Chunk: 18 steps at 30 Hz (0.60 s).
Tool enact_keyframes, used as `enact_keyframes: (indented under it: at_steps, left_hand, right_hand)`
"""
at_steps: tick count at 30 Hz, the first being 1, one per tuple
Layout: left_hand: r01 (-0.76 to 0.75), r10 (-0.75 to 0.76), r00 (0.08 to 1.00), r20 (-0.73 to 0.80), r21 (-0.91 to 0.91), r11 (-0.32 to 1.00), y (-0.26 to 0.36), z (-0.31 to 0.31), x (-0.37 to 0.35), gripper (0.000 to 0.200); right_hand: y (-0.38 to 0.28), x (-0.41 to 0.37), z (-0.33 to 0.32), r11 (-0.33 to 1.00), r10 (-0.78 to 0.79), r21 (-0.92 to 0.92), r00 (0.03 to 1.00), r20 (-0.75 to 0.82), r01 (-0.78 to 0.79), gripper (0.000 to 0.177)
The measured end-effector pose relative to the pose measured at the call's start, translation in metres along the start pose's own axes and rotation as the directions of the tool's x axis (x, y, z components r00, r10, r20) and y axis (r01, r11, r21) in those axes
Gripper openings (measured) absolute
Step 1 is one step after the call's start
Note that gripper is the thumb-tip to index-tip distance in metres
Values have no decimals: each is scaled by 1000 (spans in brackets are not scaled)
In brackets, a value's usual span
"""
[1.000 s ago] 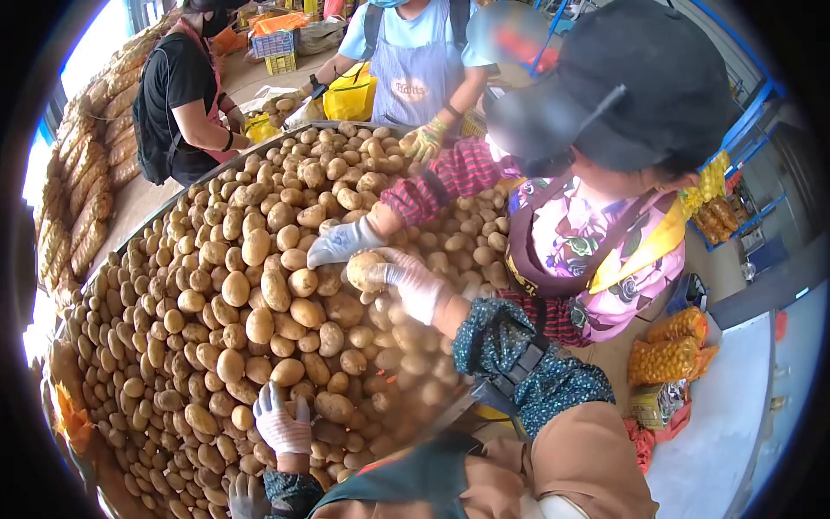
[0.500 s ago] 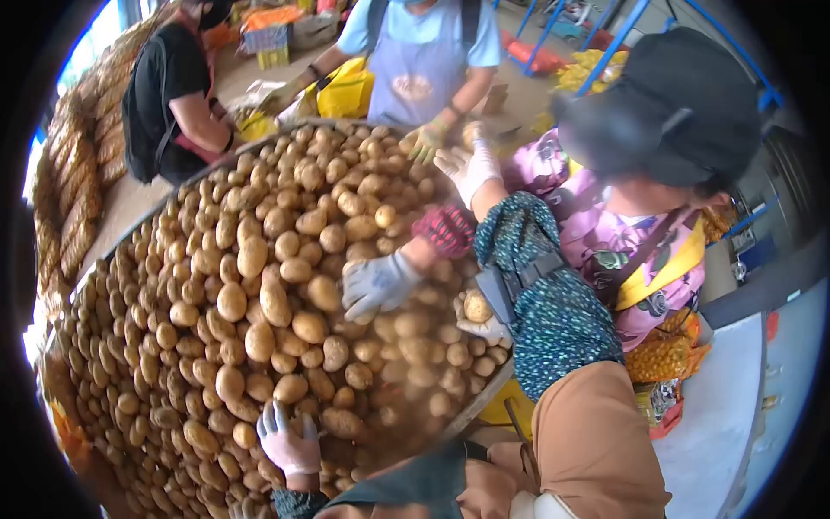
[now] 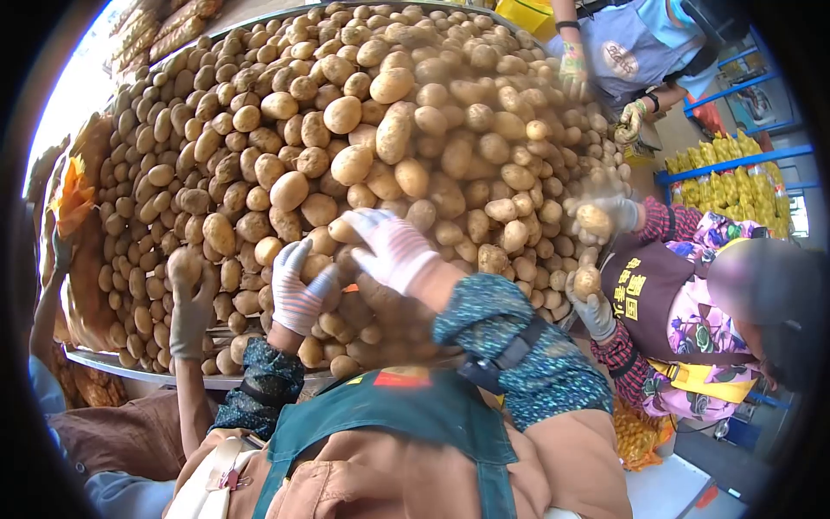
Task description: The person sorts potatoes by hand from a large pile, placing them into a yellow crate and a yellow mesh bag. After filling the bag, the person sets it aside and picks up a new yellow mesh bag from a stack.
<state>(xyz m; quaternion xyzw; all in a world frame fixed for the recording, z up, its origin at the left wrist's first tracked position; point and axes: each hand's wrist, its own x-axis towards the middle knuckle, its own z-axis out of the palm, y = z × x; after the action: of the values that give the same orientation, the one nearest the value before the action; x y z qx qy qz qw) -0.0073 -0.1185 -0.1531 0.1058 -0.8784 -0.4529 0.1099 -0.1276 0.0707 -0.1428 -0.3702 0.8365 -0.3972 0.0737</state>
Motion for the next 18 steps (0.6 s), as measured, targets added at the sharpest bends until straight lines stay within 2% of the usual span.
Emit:
enact_keyframes:
  at_steps: [1, 2, 3, 4, 5, 6, 7, 8, 9, 10, 11, 12, 13, 14, 15, 17, 18]
  left_hand:
    - [68, -78, 996, -49, -181, 981, -6, -1, -2, 54]
    - [384, -451, 891, 57, -624, 680, 19, -6, 0, 42]
    - [340, -430, 902, 34, -669, 661, 6, -11, 2, 41]
    - [450, -581, 803, 133, -774, 445, -5, -17, 3, 44]
    - [512, -687, 680, 255, -836, 196, -7, -23, 6, 48]
    - [522, -736, 603, 308, -850, 72, -7, -25, 7, 56]
    - [492, -743, 588, 319, -871, 15, -13, -25, 4, 56]
    - [515, -719, 582, 379, -856, -35, -15, -30, 1, 55]
    - [538, -691, 574, 440, -838, -87, -12, -35, 1, 54]
    - [528, -667, 577, 472, -838, -137, -9, -36, -1, 52]
    - [519, -641, 579, 503, -834, -186, -2, -38, -3, 49]
    - [510, -615, 583, 531, -828, -233, 2, -41, -3, 47]
    - [486, -633, 582, 510, -843, -233, 3, -42, -2, 45]
    - [464, -652, 578, 492, -855, -234, 4, -43, -2, 44]
    - [442, -667, 577, 472, -867, -231, 5, -43, -2, 43]
    - [464, -654, 628, 422, -877, -120, 4, -45, -3, 36]
    - [487, -639, 660, 395, -873, -36, 2, -45, -3, 35]
  right_hand:
    - [1, 7, 17, 995, -56, -80, 998, -12, 55, 47]
    - [7, 13, 31, 978, -74, -192, 996, 56, 83, 48]
    - [8, 23, 37, 946, -87, -302, 988, 125, 121, 48]
    - [11, 32, 40, 909, -82, -380, 969, 234, 168, 45]
    - [6, 41, 30, 915, -54, -369, 956, 289, 163, 45]
    - [7, 38, 27, 964, -45, -249, 977, 209, 97, 47]
    - [9, 35, 23, 992, -20, -121, 991, 131, 36, 48]
    - [26, 29, 31, 961, 90, 254, 993, 75, -106, 52]
    - [9, 25, 9, 803, 281, 513, 952, 120, -302, 49]
    - [12, 17, -1, 534, 378, 745, 901, 212, -399, 46]
    - [16, 9, -10, 191, 435, 876, 838, 328, -442, 43]
    - [24, 1, -13, -58, 363, 931, 861, 357, -361, 42]
    - [29, -9, -13, -312, 293, 911, 884, 363, -270, 40]
    - [21, -17, -21, -479, 297, 846, 864, 405, -232, 36]
    - [25, -28, -25, -538, 302, 810, 844, 443, -233, 31]
    - [33, -35, -20, -398, 442, 860, 755, 484, -318, 24]
    - [31, -40, -17, 46, 510, 867, 758, 407, -496, 23]
